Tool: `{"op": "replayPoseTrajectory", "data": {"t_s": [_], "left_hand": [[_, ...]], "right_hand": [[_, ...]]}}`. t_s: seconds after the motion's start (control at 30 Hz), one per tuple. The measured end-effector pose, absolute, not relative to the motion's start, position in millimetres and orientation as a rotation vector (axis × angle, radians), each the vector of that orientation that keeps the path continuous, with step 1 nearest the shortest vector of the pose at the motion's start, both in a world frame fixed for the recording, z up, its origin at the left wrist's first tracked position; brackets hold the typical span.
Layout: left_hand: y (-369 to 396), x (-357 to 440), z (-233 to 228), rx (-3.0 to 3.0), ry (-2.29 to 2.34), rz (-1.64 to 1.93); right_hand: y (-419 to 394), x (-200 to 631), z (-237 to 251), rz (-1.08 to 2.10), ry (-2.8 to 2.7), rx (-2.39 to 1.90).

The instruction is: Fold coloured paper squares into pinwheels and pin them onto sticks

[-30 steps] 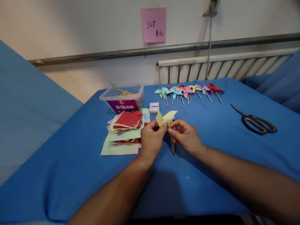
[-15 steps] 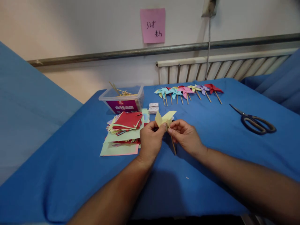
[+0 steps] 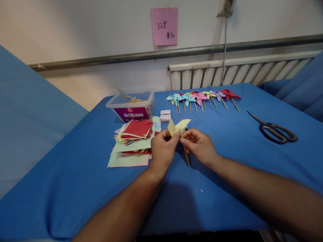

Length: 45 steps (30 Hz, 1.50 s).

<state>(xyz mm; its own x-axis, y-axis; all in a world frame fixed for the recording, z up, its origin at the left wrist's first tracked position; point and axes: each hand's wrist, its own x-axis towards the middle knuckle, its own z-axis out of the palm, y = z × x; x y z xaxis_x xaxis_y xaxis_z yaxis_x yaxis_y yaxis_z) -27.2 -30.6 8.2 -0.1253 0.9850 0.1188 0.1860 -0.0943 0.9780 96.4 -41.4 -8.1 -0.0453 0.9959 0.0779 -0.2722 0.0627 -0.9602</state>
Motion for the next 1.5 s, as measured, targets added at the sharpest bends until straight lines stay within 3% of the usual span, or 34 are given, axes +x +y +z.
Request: {"op": "replayPoseTrajectory", "data": {"t_s": [1.5], "left_hand": [[-35,-34,18,1.291,1.021,1.184]], "right_hand": [[-32,97,-8,1.187,-1.033,-1.042]]}}
